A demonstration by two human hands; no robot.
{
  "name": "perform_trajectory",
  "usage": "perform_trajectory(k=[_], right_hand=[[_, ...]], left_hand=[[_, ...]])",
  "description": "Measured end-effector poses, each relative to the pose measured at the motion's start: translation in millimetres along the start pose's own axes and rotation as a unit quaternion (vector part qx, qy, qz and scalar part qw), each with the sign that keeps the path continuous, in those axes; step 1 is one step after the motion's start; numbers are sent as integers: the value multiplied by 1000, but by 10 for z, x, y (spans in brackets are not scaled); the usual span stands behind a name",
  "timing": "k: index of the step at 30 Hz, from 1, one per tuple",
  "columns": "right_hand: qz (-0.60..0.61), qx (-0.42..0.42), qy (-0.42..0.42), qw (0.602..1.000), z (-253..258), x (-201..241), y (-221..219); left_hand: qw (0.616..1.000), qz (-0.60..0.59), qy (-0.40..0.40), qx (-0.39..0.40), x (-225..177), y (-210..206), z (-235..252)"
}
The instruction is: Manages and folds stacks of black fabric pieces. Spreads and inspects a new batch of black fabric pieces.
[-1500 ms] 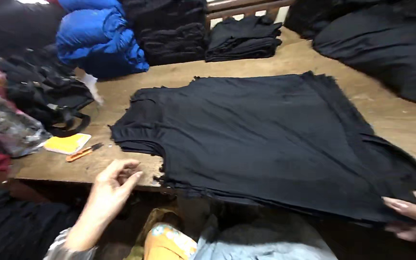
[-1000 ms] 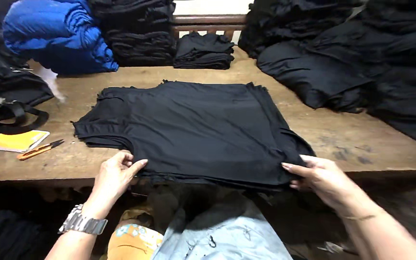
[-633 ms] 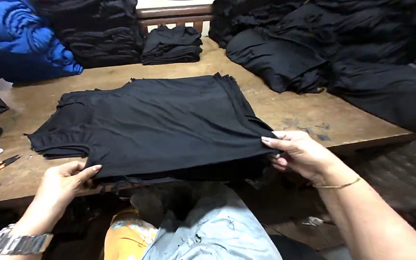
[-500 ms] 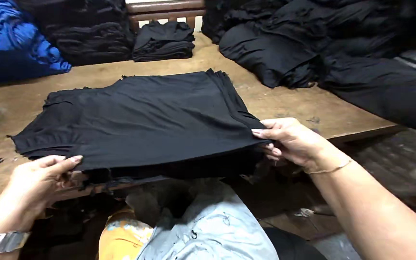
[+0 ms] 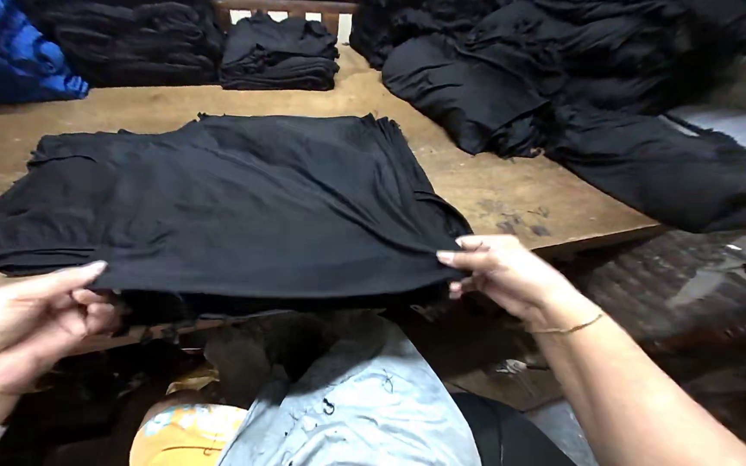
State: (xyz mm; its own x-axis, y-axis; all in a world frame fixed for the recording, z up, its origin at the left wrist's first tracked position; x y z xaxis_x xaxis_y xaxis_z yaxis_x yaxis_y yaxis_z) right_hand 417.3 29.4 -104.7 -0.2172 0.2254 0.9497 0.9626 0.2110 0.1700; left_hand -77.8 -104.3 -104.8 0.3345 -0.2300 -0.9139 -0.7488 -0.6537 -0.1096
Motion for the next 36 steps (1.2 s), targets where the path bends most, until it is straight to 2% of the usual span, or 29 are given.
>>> perform_trajectory(k=[2, 5, 7, 9, 11, 14, 16, 18, 21, 24, 26, 28, 30, 32, 34, 36], right_hand=[[-4, 6, 66, 998, 78, 425, 58], [-11, -15, 152, 988, 287, 1213, 132], [20, -42, 172, 984, 427, 1597, 137], [48, -56, 177, 982, 577, 1775, 147], [34, -47, 174, 983, 674, 1725, 140], [-35, 2, 119, 992, 641, 1276, 49], [-33, 22, 55, 998, 633, 875, -1], [-13, 24, -1, 1000, 666, 599, -18], [-15, 3, -10, 1000, 812, 692, 10], [39, -27, 84, 995, 930, 1230, 57], [73, -38, 145, 986, 897, 1572, 92], [30, -43, 163, 985, 860, 1656, 113], [-57, -44, 122, 990, 861, 1391, 75], [-116, -34, 32, 992, 914, 895, 17], [-125, -20, -53, 990, 935, 451, -24], [-116, -11, -87, 989, 934, 247, -54]], left_hand=[[998, -39, -48, 29, -261, -23, 120], [981, -86, -139, 103, -712, 41, 689], [957, -136, -231, 109, -944, 115, 1123], [947, -146, -276, 77, -1057, 148, 1329], [961, -129, -240, 40, -991, 39, 1068], [991, -65, -118, -2, -660, -130, 577], [997, -47, -56, -29, -454, -117, 462], [998, -52, -19, -20, -347, -80, 494], [996, -79, -35, -3, -433, -195, 499], [989, -112, -95, 3, -723, -303, 337], [991, -59, -121, -3, -830, -268, 248], [993, 47, -111, -17, -773, -185, 211], [986, 147, -76, -35, -560, -81, 239], [975, 211, -56, -40, -310, -10, 311], [961, 263, -69, -42, -180, -1, 380], [947, 312, -76, -32, -184, -43, 385]])
Point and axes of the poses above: each hand's wrist, its own z-axis towards the middle knuckle, its own y-axis out of the back of the hand, x = y × z, the point moved 7 cm from there along z, towards the middle knuckle
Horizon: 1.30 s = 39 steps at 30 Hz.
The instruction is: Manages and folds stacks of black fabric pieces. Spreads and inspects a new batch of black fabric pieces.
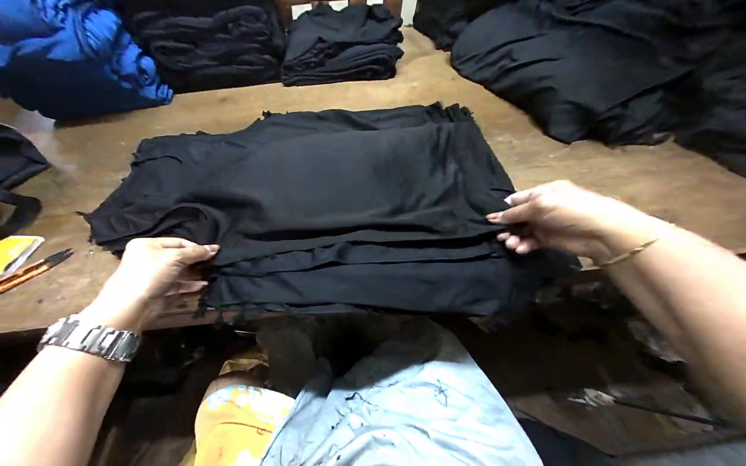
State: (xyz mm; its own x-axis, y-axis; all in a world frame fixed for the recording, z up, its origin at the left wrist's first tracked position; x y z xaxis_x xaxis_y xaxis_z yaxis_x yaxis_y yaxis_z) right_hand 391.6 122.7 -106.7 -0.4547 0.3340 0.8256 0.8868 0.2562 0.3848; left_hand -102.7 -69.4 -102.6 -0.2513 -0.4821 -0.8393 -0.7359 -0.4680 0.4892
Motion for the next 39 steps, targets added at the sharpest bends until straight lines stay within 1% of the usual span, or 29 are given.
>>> perform_trajectory(k=[1, 3, 6, 8, 9, 10, 12, 13, 15, 17, 19, 21, 23, 25, 26, 27, 28, 30, 31, 32, 33, 34, 35, 36, 37, 39], right_hand=[[-2, 7, -1, 1000, 1, -6, -5], [-3, 13, 23, 1000, -17, 133, 54], [35, 8, 108, 993, -122, 519, 220], [70, 12, 141, 987, -228, 650, 276], [58, 10, 138, 989, -266, 640, 259], [20, 8, 125, 992, -287, 581, 212], [-67, 1, 82, 994, -278, 365, 89], [-92, -1, 66, 994, -247, 253, 36], [-100, -5, 58, 993, -209, 120, -29], [-83, -13, 68, 994, -232, 108, -59], [-84, -21, 81, 993, -238, 132, -73], [-108, -28, 96, 989, -199, 138, -85], [-113, -22, 116, 987, -172, 164, -102], [-117, -9, 133, 984, -176, 219, -125], [-155, -27, 150, 976, -188, 261, -111], [-222, -70, 179, 956, -217, 323, -83], [-296, -115, 221, 922, -271, 394, -73], [-412, -149, 317, 841, -424, 484, -158], [-430, -144, 400, 797, -509, 502, -243], [-427, -112, 478, 760, -592, 493, -361], [-427, -63, 525, 734, -654, 449, -502], [-440, -15, 540, 717, -699, 377, -645], [-462, 12, 539, 704, -725, 304, -764], [-482, 15, 538, 691, -724, 240, -844], [-490, -1, 546, 679, -705, 195, -883], [-477, -44, 569, 668, -652, 173, -879]], left_hand=[[1000, 22, -4, 14, -39, -17, -10], [998, 55, -19, 40, -105, -45, -14], [993, 105, -58, 12, -140, 16, -13], [984, 156, -81, -6, -100, 87, 34], [981, 176, -81, -5, -86, 107, 54], [978, 195, -78, -3, -89, 119, 62], [971, 227, -77, 1, -92, 144, 111], [970, 232, -70, 5, -126, 135, 93], [971, 234, -39, 9, -286, 72, -76], [965, 262, -24, 1, -465, 53, -222], [959, 282, -38, 10, -480, 145, -129], [954, 292, -60, 25, -393, 285, 93], [960, 276, -50, 20, -382, 343, 111], [976, 213, -42, 16, -378, 383, 70], [987, 158, -36, 23, -362, 396, 61], [994, 102, -30, 33, -332, 413, 71], [998, 49, -26, 39, -292, 435, 100], [998, -40, -9, 41, -218, 472, 165], [997, -62, 4, 48, -209, 475, 171], [995, -79, 13, 56, -221, 467, 156], [993, -93, 17, 65, -243, 450, 129], [991, -108, 16, 75, -259, 434, 112], [989, -123, 10, 81, -273, 419, 98], [987, -136, 5, 81, -288, 402, 81], [987, -140, -1, 76, -302, 385, 62], [987, -142, -10, 72, -303, 368, 65]])
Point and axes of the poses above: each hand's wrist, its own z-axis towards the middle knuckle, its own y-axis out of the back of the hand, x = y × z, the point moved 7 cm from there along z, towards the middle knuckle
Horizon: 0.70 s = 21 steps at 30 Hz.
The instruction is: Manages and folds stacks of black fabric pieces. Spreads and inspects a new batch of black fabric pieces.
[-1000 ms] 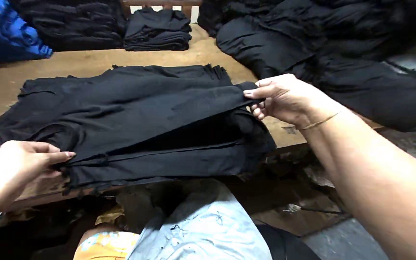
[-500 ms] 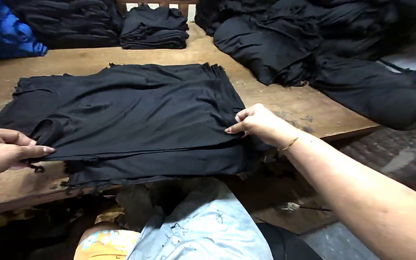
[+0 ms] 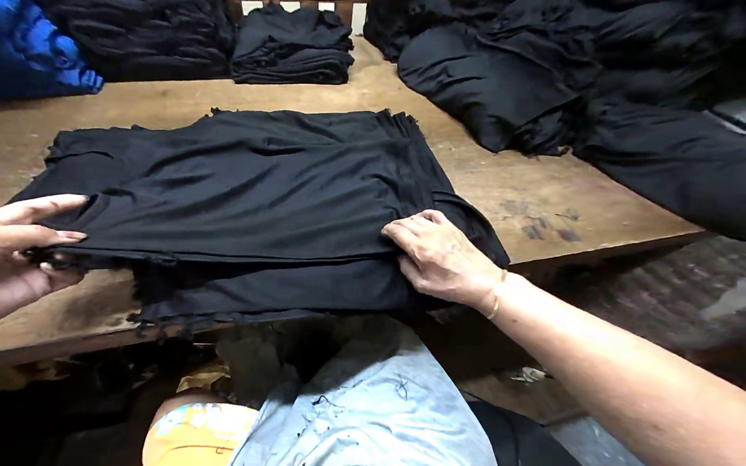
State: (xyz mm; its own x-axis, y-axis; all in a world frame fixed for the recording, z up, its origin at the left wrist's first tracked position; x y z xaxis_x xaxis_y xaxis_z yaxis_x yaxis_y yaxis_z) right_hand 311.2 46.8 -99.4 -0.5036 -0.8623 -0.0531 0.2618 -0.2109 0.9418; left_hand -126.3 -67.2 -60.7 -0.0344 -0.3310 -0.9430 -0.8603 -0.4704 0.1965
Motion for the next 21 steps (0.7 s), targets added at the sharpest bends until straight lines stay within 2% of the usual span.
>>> perform_trajectory(k=[3, 6, 9, 11, 13, 15, 18, 19, 21], right_hand=[[-2, -34, -1, 999, 32, -114, 12], [11, -38, -27, 999, 68, -245, 130], [32, -69, -65, 995, 112, -361, 581], [21, -143, -43, 989, 35, -331, 990], [18, -184, -1, 983, -119, -238, 1242], [29, -148, 18, 988, -312, -68, 1176], [33, -35, 46, 998, -584, 136, 652], [30, -17, 53, 998, -662, 167, 506], [13, -41, 58, 997, -754, 232, 386]], left_hand=[[1000, -11, -2, 11, -17, -6, -24], [999, -34, -1, -11, -26, 21, -28], [998, -53, -22, -37, -43, 49, -71], [997, -67, -21, -42, -40, 15, -218], [999, -22, -9, -25, 48, -62, -341], [999, 38, 11, -5, 242, -113, -365], [992, 122, 5, -16, 452, -99, -277], [986, 163, -4, -29, 462, -108, -271], [979, 203, -3, -34, 472, -123, -284]])
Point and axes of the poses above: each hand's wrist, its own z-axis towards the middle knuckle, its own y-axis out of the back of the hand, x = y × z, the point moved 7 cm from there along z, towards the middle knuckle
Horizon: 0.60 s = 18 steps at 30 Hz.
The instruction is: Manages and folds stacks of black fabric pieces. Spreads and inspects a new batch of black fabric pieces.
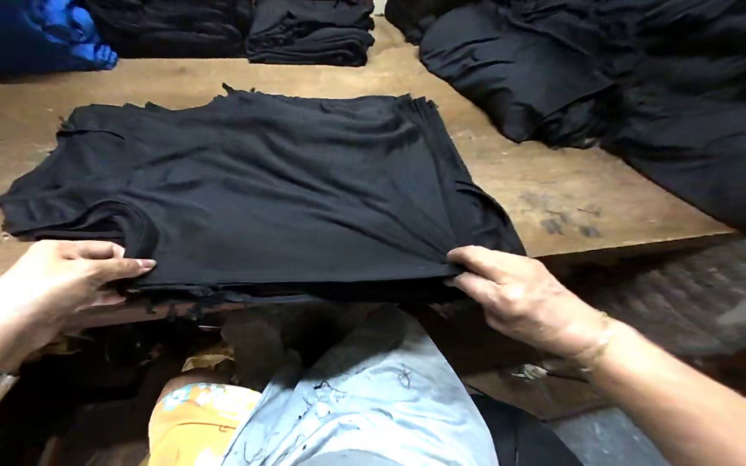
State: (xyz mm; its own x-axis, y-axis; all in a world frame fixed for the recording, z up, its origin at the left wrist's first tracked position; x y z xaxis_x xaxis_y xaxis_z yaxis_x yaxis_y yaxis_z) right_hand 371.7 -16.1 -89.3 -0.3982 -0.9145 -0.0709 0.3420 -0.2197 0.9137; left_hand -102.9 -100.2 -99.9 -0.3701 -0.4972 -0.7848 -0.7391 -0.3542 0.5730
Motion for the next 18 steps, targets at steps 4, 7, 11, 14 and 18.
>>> perform_trajectory(k=[4, 7, 11, 14, 18], right_hand=[[-31, -32, -58, 997, -77, 158, -144], [-65, -36, -115, 991, -165, 253, -461], [-103, -108, -128, 980, -181, 304, -702], [-77, -111, -113, 984, -123, 220, -636], [3, -78, -76, 994, -69, 84, -427]], left_hand=[[997, -10, 62, 42, 6, -25, -17], [990, -59, 88, 92, -35, -124, -27], [997, -36, 43, 50, -29, -88, -29], [985, -165, 38, 29, -160, -65, -62], [891, -450, 36, 41, -275, 21, 18]])
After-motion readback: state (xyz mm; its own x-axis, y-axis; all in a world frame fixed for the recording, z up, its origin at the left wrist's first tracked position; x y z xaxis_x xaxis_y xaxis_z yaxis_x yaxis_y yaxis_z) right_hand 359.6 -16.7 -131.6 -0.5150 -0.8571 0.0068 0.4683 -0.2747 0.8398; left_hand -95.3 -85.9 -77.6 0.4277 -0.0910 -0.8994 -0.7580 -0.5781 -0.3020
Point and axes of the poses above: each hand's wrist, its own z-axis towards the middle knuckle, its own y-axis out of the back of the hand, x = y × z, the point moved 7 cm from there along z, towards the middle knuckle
